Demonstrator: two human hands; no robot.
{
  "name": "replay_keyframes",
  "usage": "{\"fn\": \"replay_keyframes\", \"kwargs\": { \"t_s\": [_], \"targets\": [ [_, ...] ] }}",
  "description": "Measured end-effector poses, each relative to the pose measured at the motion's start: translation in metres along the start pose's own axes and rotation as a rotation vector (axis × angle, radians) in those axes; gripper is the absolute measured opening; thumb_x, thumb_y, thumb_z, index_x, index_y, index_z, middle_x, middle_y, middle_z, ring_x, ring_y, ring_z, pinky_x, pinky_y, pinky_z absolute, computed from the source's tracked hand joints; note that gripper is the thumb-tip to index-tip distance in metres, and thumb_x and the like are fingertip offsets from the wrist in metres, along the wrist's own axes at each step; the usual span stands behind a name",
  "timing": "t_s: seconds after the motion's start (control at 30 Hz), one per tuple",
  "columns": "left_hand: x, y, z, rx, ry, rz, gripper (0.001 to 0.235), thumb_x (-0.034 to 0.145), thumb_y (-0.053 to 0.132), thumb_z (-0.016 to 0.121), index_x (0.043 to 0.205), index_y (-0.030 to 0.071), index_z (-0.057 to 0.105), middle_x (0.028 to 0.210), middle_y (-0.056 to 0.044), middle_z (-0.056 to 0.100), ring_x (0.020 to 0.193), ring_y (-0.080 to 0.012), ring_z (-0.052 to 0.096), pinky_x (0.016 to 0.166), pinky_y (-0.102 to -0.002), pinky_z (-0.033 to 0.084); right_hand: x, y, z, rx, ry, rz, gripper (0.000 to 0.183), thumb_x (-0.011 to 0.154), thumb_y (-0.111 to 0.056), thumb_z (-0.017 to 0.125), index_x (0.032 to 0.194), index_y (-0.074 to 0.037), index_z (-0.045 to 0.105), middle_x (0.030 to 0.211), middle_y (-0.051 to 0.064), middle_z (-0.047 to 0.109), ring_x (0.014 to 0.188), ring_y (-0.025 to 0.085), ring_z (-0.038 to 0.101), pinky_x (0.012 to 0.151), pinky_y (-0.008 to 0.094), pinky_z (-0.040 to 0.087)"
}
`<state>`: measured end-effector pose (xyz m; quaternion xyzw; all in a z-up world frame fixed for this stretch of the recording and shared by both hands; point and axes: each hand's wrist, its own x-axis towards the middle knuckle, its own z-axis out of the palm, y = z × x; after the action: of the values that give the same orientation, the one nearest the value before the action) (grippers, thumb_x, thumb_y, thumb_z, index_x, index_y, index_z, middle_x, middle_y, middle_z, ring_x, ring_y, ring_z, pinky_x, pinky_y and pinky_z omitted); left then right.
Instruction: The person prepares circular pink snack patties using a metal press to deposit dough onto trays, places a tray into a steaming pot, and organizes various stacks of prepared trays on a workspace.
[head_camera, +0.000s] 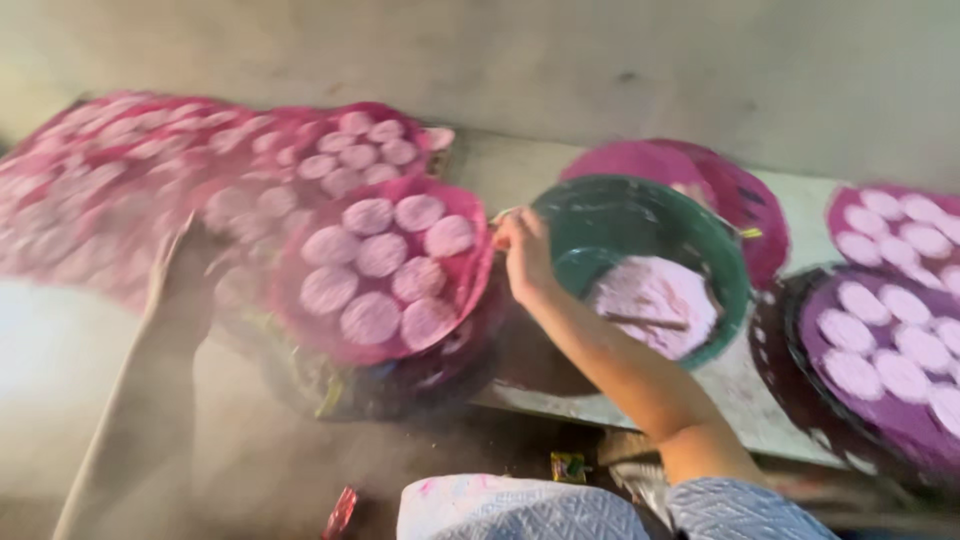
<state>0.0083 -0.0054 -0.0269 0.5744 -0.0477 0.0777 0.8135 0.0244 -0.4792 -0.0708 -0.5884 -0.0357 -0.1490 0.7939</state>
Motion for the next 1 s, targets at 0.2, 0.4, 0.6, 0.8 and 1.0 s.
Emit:
{"fn": "replay_keyframes", "kwargs": {
  "t_s": [0.2, 0.4, 0.6, 0.8, 1.0],
  "targets": [
    [-0.044, -0.087, -0.013, 0.009, -0.064, -0.162, 0.039, 0.107, 0.043, 0.057, 0.135, 0.016, 0.055, 0.123, -0.003, 0.061, 0.121, -0.0180, 0.057, 0.108, -0.041, 0.039, -0.048, -0.033, -0.030, -0.156, 0.023, -0.004, 0.020, 0.103, -0.019, 0.059, 0.114, -0.003, 0.064, 0.094, 0.006, 0.065, 0.086, 0.011, 0.060, 0.080, 0.027, 0.050],
    [-0.087, -0.157, 0.020, -0.028, -0.082, -0.330, 0.046, 0.105, 0.040, 0.056, 0.138, 0.009, 0.053, 0.130, -0.009, 0.059, 0.128, -0.0224, 0.054, 0.111, -0.043, 0.038, -0.172, -0.043, -0.109, -0.830, 0.822, -0.541, 0.049, 0.097, -0.014, 0.067, 0.140, -0.007, 0.044, 0.138, 0.009, 0.047, 0.132, 0.025, 0.047, 0.110, 0.040, 0.041],
    [-0.165, -0.206, 0.033, -0.050, -0.288, -0.611, 0.052, 0.103, 0.037, 0.055, 0.141, 0.002, 0.051, 0.138, -0.015, 0.058, 0.134, -0.0269, 0.052, 0.115, -0.045, 0.036, -0.234, 0.009, -0.210, 0.058, 1.045, -0.081, 0.077, 0.086, -0.022, 0.079, 0.149, -0.012, 0.036, 0.134, 0.005, 0.044, 0.119, 0.022, 0.041, 0.097, 0.045, 0.037],
    [-0.251, -0.238, 0.093, -0.150, -0.650, -0.744, 0.059, 0.100, 0.035, 0.054, 0.144, -0.005, 0.049, 0.146, -0.020, 0.056, 0.141, -0.0313, 0.049, 0.118, -0.047, 0.035, -0.224, 0.027, -0.264, 0.195, 0.956, 0.069, 0.068, 0.088, -0.027, 0.074, 0.147, -0.015, 0.041, 0.144, 0.002, 0.048, 0.127, 0.016, 0.047, 0.101, 0.045, 0.041],
    [-0.201, -0.275, 0.299, -0.275, -0.415, -0.782, 0.088, 0.095, 0.035, 0.066, 0.158, 0.003, 0.013, 0.161, -0.017, 0.033, 0.149, -0.0343, 0.037, 0.123, -0.049, 0.030, -0.144, -0.003, -0.333, -0.085, 0.824, 0.115, 0.052, 0.090, -0.020, 0.069, 0.138, -0.010, 0.053, 0.122, 0.003, 0.063, 0.108, 0.017, 0.058, 0.089, 0.038, 0.045]
  ]
}}
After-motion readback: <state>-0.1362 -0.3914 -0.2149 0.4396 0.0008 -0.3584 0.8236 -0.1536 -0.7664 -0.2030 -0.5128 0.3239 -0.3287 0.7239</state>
